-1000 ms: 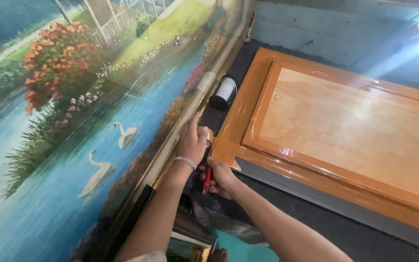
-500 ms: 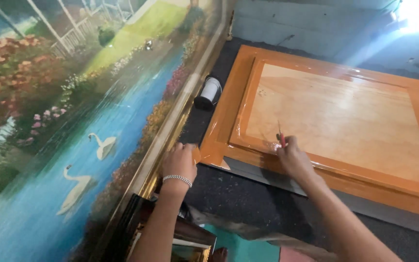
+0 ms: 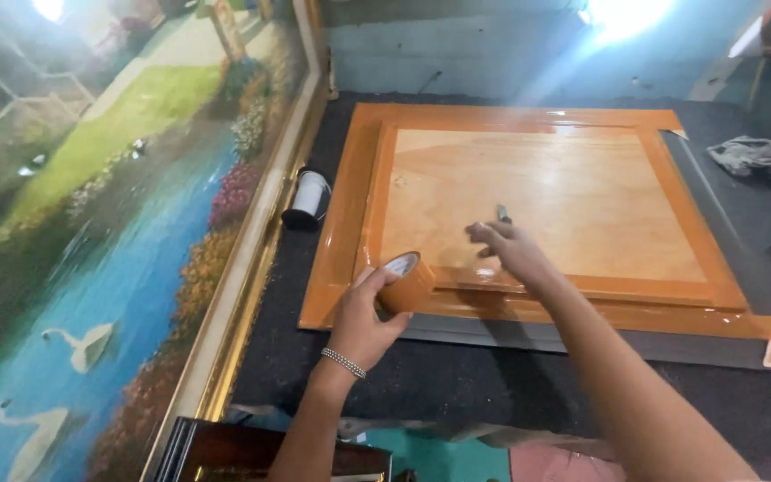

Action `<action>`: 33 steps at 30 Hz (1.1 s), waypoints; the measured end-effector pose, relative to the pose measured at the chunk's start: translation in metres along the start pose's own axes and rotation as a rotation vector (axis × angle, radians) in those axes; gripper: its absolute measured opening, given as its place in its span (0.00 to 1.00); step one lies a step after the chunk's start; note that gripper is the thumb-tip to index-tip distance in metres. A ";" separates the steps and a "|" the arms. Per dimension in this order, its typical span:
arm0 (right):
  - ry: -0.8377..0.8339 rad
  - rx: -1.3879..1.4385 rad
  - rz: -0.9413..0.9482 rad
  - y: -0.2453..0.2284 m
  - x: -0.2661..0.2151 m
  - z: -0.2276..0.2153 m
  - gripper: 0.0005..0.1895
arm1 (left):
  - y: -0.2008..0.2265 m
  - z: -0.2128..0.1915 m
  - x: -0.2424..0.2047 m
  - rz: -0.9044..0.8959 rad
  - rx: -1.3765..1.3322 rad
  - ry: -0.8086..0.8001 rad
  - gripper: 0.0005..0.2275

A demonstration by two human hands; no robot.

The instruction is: Applying adhesive tape to the back of a picture frame and smoothing it with a cloth to seal the backing.

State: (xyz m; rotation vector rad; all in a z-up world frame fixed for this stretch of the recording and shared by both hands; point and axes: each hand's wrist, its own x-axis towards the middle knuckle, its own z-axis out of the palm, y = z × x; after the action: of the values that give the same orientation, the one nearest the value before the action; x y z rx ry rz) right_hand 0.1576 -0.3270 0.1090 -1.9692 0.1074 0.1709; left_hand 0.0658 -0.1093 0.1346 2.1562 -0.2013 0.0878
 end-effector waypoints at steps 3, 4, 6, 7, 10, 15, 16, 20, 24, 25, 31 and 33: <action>-0.205 0.377 0.096 -0.040 -0.078 0.000 0.32 | 0.015 0.020 0.007 0.055 -0.103 -0.034 0.18; -0.187 0.383 0.095 -0.034 -0.083 -0.004 0.32 | 0.020 0.027 0.010 0.068 -0.103 -0.048 0.18; -0.031 0.568 0.116 -0.022 -0.094 -0.011 0.23 | 0.030 0.043 0.016 0.110 -0.066 -0.071 0.16; -0.009 0.573 0.117 -0.012 -0.092 -0.018 0.23 | 0.034 0.052 0.020 0.124 -0.070 -0.089 0.16; 0.170 0.617 0.113 0.020 -0.089 -0.041 0.20 | 0.046 0.079 0.028 0.201 -0.026 -0.121 0.16; 0.443 0.464 -0.029 0.068 -0.083 -0.096 0.16 | 0.070 0.118 0.038 0.220 -0.011 -0.230 0.16; 0.454 0.463 -0.027 0.063 -0.088 -0.112 0.16 | 0.069 0.125 0.041 0.226 -0.015 -0.238 0.16; 0.610 0.400 -0.015 0.052 -0.102 -0.159 0.15 | 0.069 0.149 0.048 0.255 0.053 -0.172 0.18; 0.472 0.499 0.097 0.042 -0.111 -0.158 0.16 | 0.075 0.167 0.050 0.259 -0.005 -0.179 0.19; 0.469 0.499 0.097 0.047 -0.110 -0.158 0.16 | 0.077 0.169 0.051 0.257 -0.004 -0.178 0.19; 0.246 -0.130 0.156 0.130 -0.086 -0.154 0.13 | 0.063 0.184 0.050 0.205 -0.015 -0.180 0.18; 0.223 -0.474 0.223 0.176 -0.077 -0.145 0.09 | 0.051 0.192 0.048 0.249 0.066 -0.207 0.19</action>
State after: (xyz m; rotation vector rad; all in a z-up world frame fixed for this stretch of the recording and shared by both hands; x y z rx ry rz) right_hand 0.0650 -0.5301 0.0182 -2.4438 0.4691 0.1280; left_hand 0.1017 -0.3017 0.0763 2.1964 -0.5938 0.0135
